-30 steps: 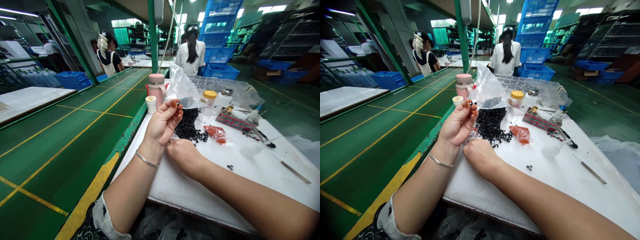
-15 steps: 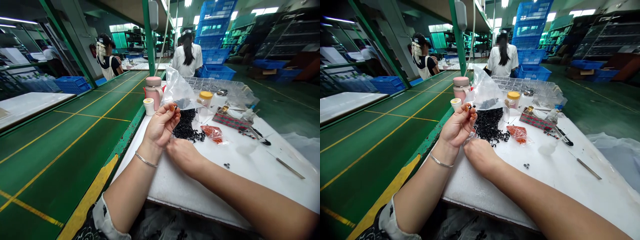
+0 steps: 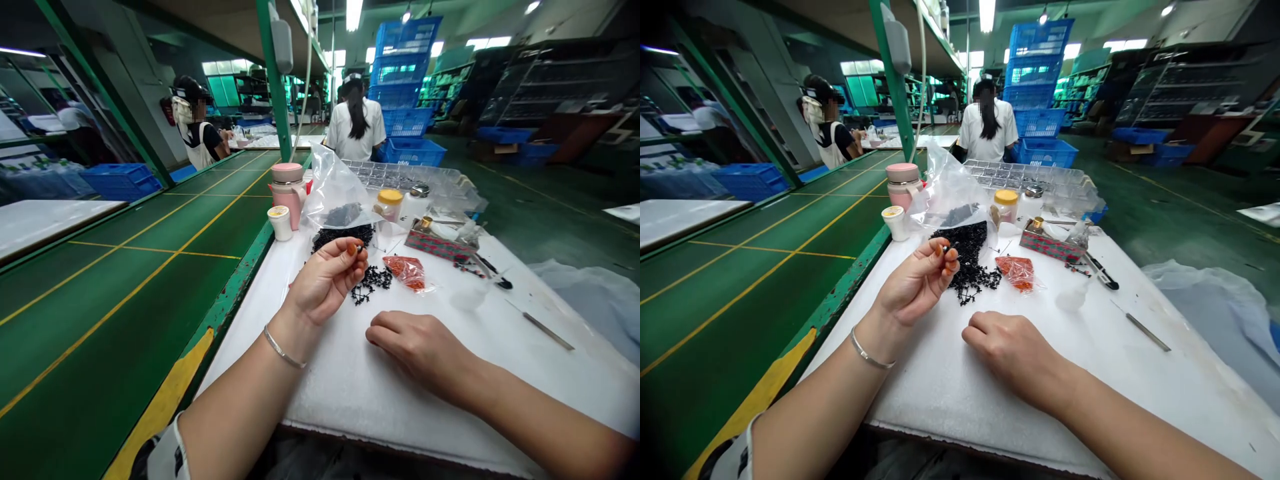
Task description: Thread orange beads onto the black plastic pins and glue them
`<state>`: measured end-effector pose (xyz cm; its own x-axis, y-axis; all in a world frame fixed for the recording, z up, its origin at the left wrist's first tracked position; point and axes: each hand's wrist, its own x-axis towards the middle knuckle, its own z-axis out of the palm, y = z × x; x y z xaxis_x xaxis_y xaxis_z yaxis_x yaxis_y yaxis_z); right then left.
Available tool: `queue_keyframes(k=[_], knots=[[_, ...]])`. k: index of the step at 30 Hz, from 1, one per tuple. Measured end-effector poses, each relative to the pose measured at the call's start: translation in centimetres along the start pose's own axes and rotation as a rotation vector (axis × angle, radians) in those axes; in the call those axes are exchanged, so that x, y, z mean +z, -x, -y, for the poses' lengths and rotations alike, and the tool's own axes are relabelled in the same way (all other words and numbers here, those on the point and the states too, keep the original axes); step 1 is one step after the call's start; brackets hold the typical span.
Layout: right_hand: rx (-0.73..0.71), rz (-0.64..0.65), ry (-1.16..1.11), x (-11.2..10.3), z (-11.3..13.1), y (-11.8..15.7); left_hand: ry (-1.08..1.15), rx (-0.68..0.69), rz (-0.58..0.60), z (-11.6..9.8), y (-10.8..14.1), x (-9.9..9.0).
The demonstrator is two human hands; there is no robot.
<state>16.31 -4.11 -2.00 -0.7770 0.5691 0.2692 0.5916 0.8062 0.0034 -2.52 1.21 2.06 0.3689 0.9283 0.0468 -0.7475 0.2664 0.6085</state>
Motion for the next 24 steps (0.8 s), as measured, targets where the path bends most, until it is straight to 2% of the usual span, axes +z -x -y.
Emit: queue_keyframes(k=[8,10,13,16,18,20,21,22,24], knots=[[0.017,0.019,-0.023,0.1,0.1,1.1,-0.070,-0.052,-0.032,0.8,-0.1,0.1],[0.030,-0.029,-0.086,-0.4,-0.3,1.3,-0.089,-0.055,-0.050,0.8,-0.2,0.2],[0.103,-0.172,-0.157,-1.9,-1.0,2.3,-0.107,-0.062,-0.055,0.7,-0.3,0.1],[0.286,-0.407,-0.085,-4.0,-2.3,4.2,-0.112,-0.058,-0.041,0.7,-0.3,0.0],[0.575,-0.655,0.028,-5.0,-3.7,5.7,-0.111,-0.053,-0.023,0.7,-0.3,0.0],[0.808,-0.916,-0.043,-5.1,-5.4,7.1,-0.112,-0.050,-0.002,0.8,-0.2,-0.1],[0.863,-0.955,-0.141,-4.9,-6.4,7.7,-0.113,-0.049,0.005,0.9,-0.2,-0.1],[0.904,-0.934,-0.253,-4.5,-7.3,8.1,-0.114,-0.048,0.010,1.0,-0.2,-0.1],[0.972,-0.811,-0.447,-3.5,-8.8,8.6,-0.116,-0.049,0.015,1.1,-0.1,-0.1]])
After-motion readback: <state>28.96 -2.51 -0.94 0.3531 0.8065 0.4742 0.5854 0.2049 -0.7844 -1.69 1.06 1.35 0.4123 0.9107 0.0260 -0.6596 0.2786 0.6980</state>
